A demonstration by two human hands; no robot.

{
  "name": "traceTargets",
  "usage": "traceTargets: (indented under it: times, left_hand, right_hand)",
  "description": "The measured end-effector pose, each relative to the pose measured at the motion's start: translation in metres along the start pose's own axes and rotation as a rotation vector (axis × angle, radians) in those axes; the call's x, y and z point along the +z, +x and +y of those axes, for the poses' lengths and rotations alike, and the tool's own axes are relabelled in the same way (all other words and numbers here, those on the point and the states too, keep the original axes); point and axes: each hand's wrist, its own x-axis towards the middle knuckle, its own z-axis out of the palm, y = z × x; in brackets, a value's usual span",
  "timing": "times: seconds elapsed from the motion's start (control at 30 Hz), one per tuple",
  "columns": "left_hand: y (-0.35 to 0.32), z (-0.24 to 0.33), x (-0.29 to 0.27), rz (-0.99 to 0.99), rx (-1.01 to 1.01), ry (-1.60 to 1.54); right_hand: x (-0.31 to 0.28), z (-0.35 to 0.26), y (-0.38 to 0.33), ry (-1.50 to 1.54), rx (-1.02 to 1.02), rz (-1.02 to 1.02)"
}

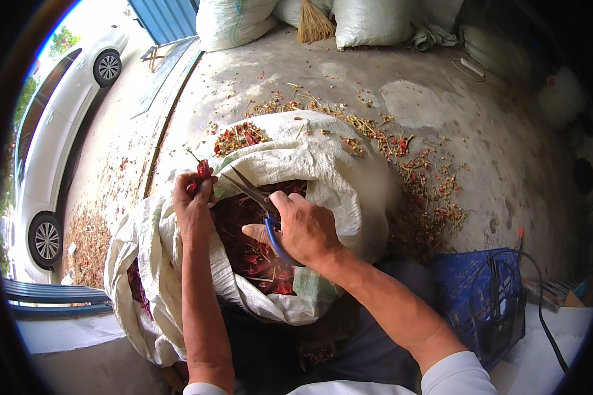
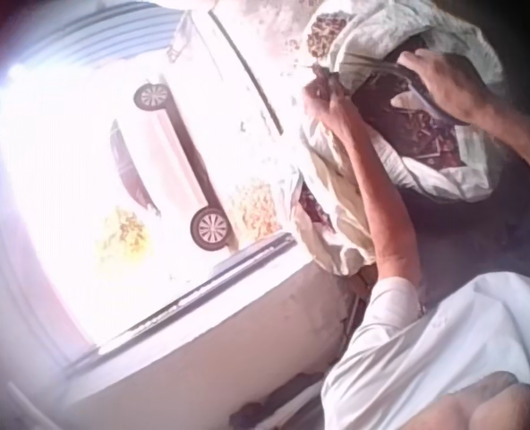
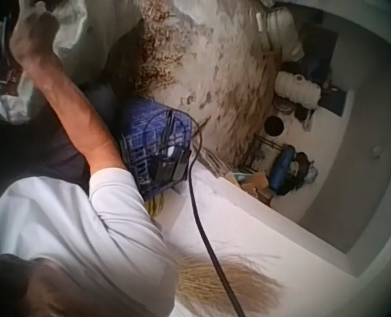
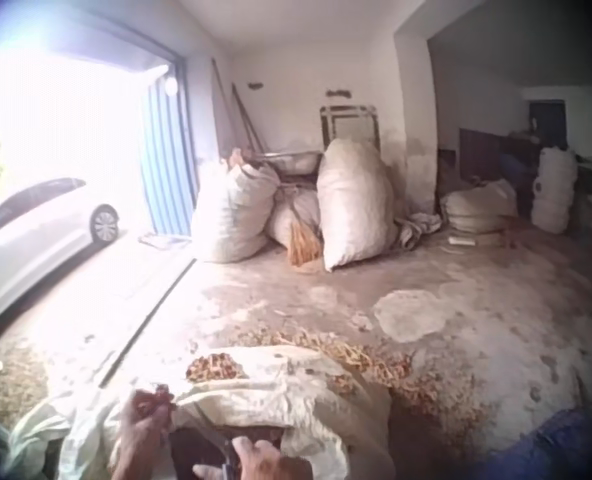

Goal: The person sits on the ground with a large sack of red chilies on their lap. Using blue-handled scissors, they repeatedly pick up chilies, cut off the stems, and drop the trimmed chilies back into the sack.

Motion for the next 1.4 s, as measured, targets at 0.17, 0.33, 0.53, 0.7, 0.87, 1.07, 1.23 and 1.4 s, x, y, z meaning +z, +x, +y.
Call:
traceTargets:
  times: [0.17,0.33,0.53,0.7,0.87,1.07,1.23,1.4]
  left_hand:
    - [-0.014,-0.01,-0.002,-0.056,0.153,0.371]
    - [-0.027,0.004,0.012,-0.088,0.214,0.292]
    - [-0.026,0.004,0.009,-0.148,0.158,0.549]
    - [-0.028,0.0,0.011,-0.117,0.128,0.429]
    - [-0.028,-0.008,0.005,-0.155,-0.025,0.013]
    - [-0.033,0.008,0.011,-0.171,-0.075,-0.221]
    - [-0.043,0.0,-0.003,-0.138,-0.205,-0.045]
    - [-0.044,-0.015,-0.015,-0.126,-0.173,0.021]
  right_hand:
    - [0.005,0.0,0.005,-0.014,-0.042,0.051]
    - [0.004,0.002,0.005,-0.018,-0.04,0.021]
    - [0.002,0.005,0.004,-0.094,-0.102,0.074]
    - [0.005,0.005,0.004,0.054,-0.076,0.007]
    - [0.003,0.004,0.002,0.46,0.034,-0.165]
    - [0.017,0.0,-0.002,1.112,0.102,-0.246]
    - [-0.045,0.021,0.039,1.694,0.086,-0.021]
    - [-0.028,0.025,0.024,1.645,0.276,0.096]
